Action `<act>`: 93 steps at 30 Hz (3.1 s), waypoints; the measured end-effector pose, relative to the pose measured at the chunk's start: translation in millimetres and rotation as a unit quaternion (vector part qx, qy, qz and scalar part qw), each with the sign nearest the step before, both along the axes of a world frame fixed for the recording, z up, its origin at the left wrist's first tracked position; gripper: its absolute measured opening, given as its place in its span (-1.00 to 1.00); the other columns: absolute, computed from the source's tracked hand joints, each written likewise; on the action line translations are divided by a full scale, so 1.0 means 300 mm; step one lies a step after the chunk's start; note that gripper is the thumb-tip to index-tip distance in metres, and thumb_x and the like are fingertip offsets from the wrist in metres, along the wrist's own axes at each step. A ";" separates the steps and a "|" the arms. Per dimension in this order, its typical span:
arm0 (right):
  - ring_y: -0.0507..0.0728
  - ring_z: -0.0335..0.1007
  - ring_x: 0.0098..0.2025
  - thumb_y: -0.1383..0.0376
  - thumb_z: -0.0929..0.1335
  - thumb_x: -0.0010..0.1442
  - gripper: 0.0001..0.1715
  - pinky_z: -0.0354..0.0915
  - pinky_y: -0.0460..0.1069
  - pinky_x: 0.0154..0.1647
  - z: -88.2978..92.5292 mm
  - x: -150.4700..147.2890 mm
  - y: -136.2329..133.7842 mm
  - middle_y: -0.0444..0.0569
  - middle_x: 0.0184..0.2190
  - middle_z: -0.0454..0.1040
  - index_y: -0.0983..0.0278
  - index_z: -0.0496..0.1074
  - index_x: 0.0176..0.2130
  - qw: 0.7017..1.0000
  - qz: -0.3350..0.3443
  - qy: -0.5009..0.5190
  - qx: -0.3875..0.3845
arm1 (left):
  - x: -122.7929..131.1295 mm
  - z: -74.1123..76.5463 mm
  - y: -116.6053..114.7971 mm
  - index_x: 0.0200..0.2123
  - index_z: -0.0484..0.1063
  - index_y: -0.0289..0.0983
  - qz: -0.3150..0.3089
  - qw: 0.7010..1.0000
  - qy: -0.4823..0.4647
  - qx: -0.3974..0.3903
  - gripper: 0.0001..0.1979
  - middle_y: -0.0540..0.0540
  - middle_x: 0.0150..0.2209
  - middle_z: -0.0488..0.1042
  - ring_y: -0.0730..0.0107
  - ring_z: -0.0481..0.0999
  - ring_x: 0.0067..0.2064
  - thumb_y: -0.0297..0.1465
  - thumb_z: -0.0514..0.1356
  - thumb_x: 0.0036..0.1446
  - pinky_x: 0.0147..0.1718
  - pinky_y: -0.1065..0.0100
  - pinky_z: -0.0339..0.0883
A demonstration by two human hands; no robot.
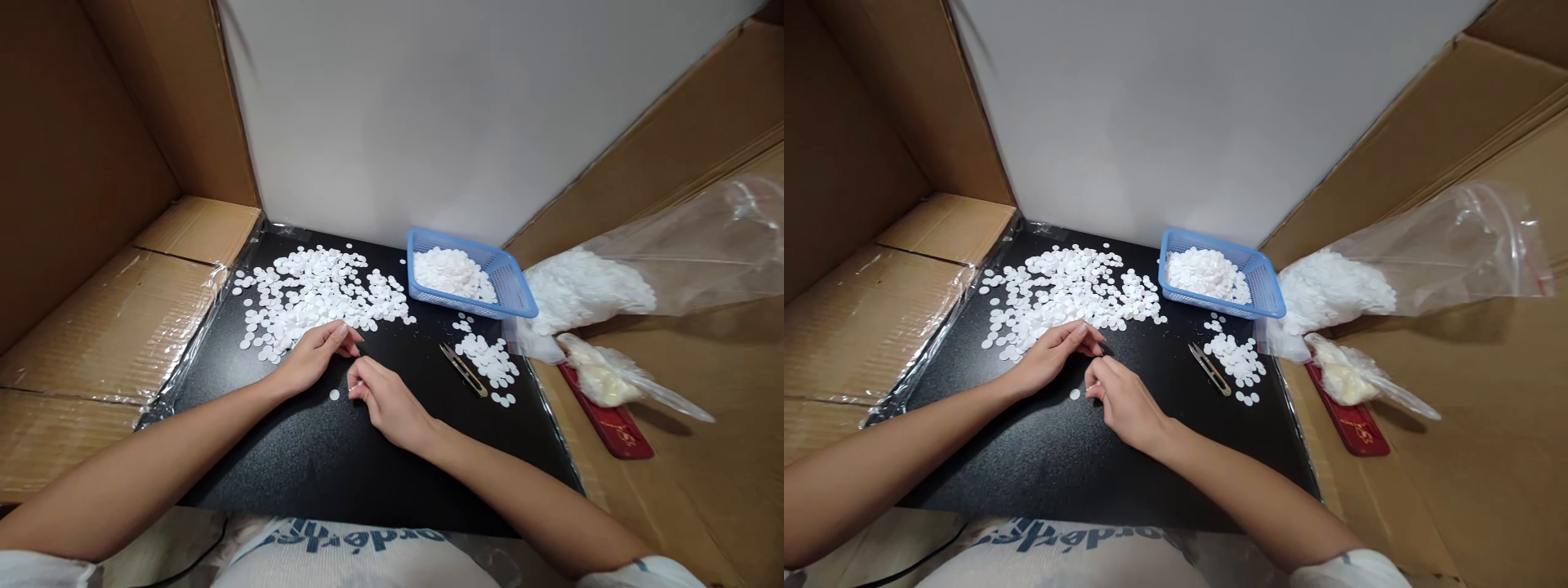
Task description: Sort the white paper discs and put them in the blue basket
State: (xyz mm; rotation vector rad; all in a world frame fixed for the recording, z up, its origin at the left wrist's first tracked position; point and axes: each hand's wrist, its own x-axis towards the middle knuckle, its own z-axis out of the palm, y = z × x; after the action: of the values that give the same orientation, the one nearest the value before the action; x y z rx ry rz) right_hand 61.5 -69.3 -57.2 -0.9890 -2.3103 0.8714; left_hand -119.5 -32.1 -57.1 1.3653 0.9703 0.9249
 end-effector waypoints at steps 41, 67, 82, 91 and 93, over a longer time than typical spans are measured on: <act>0.20 0.44 0.07 0.17 0.22 0.39 -0.62 0.33 0.09 0.10 0.034 0.059 0.412 0.04 0.00 0.56 0.19 0.52 0.04 0.960 -0.182 -0.137 0.163 | -0.067 0.056 -0.189 0.46 -0.25 -0.15 -0.227 0.787 0.374 0.434 -0.35 -0.09 0.44 -0.03 0.16 -0.11 0.46 -0.37 -0.03 0.41 0.38 -0.09 -0.08; 0.38 -0.31 0.48 0.14 0.19 0.42 -0.27 0.04 0.40 0.37 -0.031 -0.001 0.089 0.02 0.47 -0.16 0.32 -0.05 0.44 0.956 -0.062 -0.249 0.145 | -0.042 -0.053 -0.107 0.44 -0.07 -0.32 0.017 0.671 0.559 0.488 -0.34 -0.22 0.42 0.10 0.02 0.00 0.44 -0.34 0.01 0.34 0.39 0.04 -0.23; 0.34 -0.31 0.49 0.09 0.23 0.41 -0.21 0.08 0.36 0.37 -0.043 0.141 0.014 0.15 0.46 -0.14 0.36 -0.06 0.44 0.962 -0.022 -0.216 0.168 | -0.048 -0.030 -0.149 0.46 -0.30 -0.25 -0.007 0.703 0.571 0.424 -0.34 -0.19 0.45 0.00 0.15 0.00 0.44 -0.12 -0.18 0.45 0.39 0.09 -0.25; 0.34 -0.35 0.49 -0.02 0.27 0.36 -0.11 0.00 0.34 0.41 -0.037 0.071 0.055 0.22 0.46 -0.18 0.36 -0.05 0.43 0.967 0.033 -0.215 0.134 | -0.052 -0.056 -0.029 0.45 -0.30 0.07 0.004 0.728 0.560 0.394 -0.41 0.01 0.50 -0.34 -0.05 -0.13 0.47 -0.16 -0.14 0.45 0.37 -0.14 -0.21; 0.35 -0.35 0.49 0.02 0.27 0.37 -0.15 0.00 0.35 0.41 -0.036 0.094 0.019 0.19 0.46 -0.19 0.31 -0.05 0.44 0.965 0.039 -0.219 0.137 | -0.050 -0.046 -0.070 0.45 -0.28 0.03 0.006 0.724 0.558 0.405 -0.41 -0.01 0.50 -0.33 -0.05 -0.15 0.47 -0.18 -0.14 0.45 0.38 -0.09 -0.24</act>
State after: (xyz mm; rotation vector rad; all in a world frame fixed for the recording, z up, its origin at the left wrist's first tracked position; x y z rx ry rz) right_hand 89.8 -63.6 -67.8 -1.0539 -2.7597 0.3620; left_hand -134.5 -53.0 -70.8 2.8413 1.5136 0.4295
